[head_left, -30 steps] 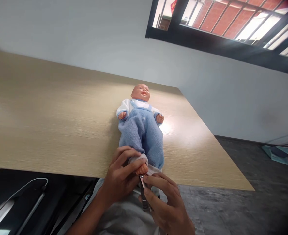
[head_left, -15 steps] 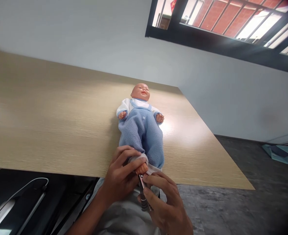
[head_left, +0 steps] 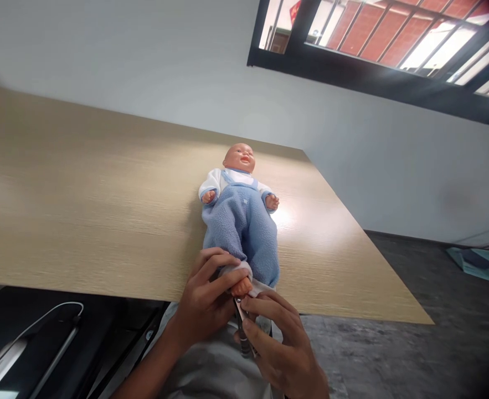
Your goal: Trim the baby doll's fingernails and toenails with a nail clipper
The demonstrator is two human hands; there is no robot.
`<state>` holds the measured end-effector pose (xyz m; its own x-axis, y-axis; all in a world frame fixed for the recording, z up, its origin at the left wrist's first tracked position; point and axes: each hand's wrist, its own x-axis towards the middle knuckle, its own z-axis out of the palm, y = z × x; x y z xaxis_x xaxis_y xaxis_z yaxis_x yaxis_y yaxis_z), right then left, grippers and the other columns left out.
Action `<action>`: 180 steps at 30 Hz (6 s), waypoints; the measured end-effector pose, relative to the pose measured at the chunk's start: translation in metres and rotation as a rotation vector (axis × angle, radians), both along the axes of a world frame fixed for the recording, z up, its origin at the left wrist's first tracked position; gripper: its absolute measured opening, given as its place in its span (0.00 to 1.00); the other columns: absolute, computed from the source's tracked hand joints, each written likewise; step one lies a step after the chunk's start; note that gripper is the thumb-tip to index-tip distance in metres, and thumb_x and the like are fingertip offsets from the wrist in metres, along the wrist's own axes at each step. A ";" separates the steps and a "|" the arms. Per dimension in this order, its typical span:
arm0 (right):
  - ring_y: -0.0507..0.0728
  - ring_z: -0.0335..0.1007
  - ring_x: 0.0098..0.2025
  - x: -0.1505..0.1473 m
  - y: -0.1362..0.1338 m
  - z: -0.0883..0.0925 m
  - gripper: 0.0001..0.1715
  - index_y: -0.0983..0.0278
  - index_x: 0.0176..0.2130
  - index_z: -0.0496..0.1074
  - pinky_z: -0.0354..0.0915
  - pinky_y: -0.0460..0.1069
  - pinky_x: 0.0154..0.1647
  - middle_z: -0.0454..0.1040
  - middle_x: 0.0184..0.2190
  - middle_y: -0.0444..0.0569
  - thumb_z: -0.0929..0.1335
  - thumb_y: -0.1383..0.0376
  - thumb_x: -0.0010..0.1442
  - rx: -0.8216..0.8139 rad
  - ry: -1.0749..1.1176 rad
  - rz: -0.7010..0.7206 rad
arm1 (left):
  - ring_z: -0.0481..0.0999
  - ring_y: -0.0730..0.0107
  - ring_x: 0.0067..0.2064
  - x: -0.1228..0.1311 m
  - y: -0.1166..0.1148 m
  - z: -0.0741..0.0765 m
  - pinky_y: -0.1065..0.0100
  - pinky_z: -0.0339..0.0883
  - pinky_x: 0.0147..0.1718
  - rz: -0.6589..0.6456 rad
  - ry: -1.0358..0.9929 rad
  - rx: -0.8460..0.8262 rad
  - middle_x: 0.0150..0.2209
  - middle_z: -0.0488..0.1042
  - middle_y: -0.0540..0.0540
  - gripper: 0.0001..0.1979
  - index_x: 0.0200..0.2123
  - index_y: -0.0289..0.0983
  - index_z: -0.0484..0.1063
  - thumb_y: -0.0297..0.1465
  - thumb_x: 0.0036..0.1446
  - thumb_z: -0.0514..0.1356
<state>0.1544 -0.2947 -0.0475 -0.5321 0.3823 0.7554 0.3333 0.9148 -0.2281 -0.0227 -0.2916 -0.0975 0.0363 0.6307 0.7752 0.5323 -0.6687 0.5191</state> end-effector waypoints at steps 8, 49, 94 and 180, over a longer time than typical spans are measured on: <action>0.54 0.79 0.39 0.000 0.001 -0.007 0.14 0.63 0.42 0.73 0.78 0.51 0.44 0.79 0.41 0.50 0.66 0.79 0.62 -0.021 0.035 0.018 | 0.69 0.58 0.53 0.000 0.000 0.000 0.55 0.71 0.54 0.012 -0.004 0.002 0.47 0.75 0.41 0.12 0.51 0.39 0.76 0.28 0.64 0.63; 0.56 0.73 0.40 0.013 0.051 0.034 0.14 0.60 0.48 0.71 0.71 0.48 0.41 0.72 0.39 0.49 0.71 0.55 0.68 -0.803 0.364 0.230 | 0.68 0.67 0.38 -0.001 -0.023 0.022 0.68 0.63 0.35 -0.188 0.229 -0.160 0.31 0.69 0.50 0.15 0.26 0.37 0.67 0.26 0.50 0.73; 0.54 0.71 0.31 -0.028 0.202 0.026 0.40 0.63 0.53 0.64 0.64 0.47 0.31 0.76 0.32 0.47 0.77 0.43 0.54 -1.265 0.148 0.834 | 0.73 0.61 0.39 -0.054 0.152 0.046 0.61 0.67 0.41 0.192 0.077 -0.219 0.36 0.76 0.44 0.06 0.35 0.38 0.72 0.32 0.61 0.57; 0.58 0.80 0.42 -0.047 0.179 0.045 0.10 0.58 0.51 0.71 0.73 0.51 0.41 0.81 0.41 0.47 0.67 0.67 0.69 -0.148 -0.140 0.113 | 0.69 0.64 0.35 -0.053 0.150 0.035 0.64 0.60 0.37 -0.011 -0.003 -0.237 0.34 0.73 0.47 0.06 0.36 0.38 0.67 0.30 0.65 0.51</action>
